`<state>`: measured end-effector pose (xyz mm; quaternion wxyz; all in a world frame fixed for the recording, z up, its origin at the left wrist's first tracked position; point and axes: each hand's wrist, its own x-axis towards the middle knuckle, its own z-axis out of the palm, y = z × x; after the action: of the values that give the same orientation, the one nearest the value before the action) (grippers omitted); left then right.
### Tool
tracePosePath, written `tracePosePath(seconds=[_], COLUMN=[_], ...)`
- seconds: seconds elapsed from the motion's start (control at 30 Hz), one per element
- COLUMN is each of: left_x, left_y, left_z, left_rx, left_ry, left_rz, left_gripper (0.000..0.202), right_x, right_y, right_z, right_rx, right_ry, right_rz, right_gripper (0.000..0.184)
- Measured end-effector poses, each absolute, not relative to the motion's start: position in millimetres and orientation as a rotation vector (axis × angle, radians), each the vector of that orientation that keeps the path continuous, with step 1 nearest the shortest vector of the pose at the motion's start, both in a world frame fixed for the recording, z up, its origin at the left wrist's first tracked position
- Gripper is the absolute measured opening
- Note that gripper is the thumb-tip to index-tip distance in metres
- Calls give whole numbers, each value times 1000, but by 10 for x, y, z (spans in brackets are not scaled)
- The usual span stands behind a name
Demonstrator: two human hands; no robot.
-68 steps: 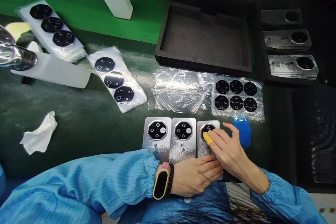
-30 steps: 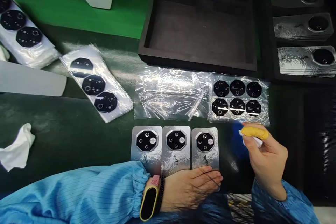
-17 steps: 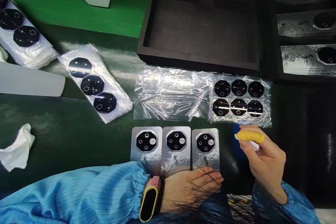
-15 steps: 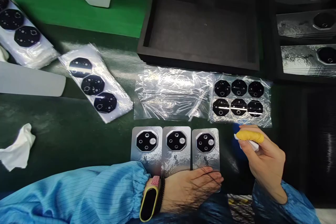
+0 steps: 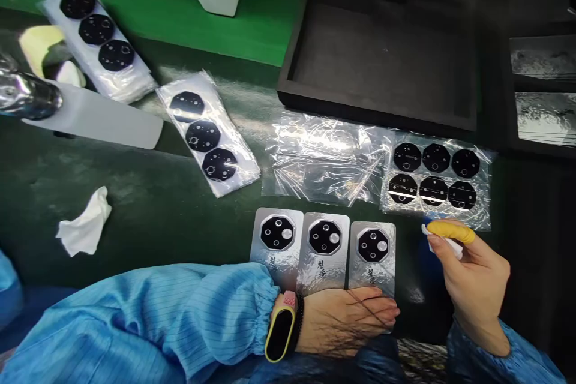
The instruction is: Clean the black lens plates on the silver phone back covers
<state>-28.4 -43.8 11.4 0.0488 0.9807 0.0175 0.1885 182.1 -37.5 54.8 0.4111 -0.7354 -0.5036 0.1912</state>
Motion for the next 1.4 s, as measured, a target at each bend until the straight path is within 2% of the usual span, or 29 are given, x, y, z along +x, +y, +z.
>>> tracePosePath(seconds=[0.57,0.63,0.77,0.9,1.03,1.1,1.13,1.2,1.4], left_x=[-136,-178,-353,-610,-1187,-1542,-1696,-1911,-1938], left_y=[-479,-489,-311,238,934,1208,1313,1465,1630], left_z=[-13,-34,-78,-38,166,259,286,292,174], left_rx=[2943,2896,2617,2371,2307,2064,1886,1695,1532], left_ry=[89,208,837,1211,1368,1763,1940,2001,1878], left_rz=[802,795,749,1066,1674,2043,2103,2009,1719], left_gripper=[41,37,30,31,36,45,54,64,48], right_x=[1950,1968,1980,1973,1957,1923,1898,1830,1583], right_y=[-268,-238,-160,-90,-20,31,61,127,331], right_z=[428,392,364,416,487,533,560,622,781], right_rx=[-1961,-1971,-1961,-1895,-1840,-1798,-1774,-1715,-1501], right_ry=[-1038,-1012,-1036,-1148,-1286,-1356,-1393,-1470,-1691], right_rz=[394,390,418,393,359,361,362,355,377], right_gripper=[23,27,29,25,24,23,22,19,15])
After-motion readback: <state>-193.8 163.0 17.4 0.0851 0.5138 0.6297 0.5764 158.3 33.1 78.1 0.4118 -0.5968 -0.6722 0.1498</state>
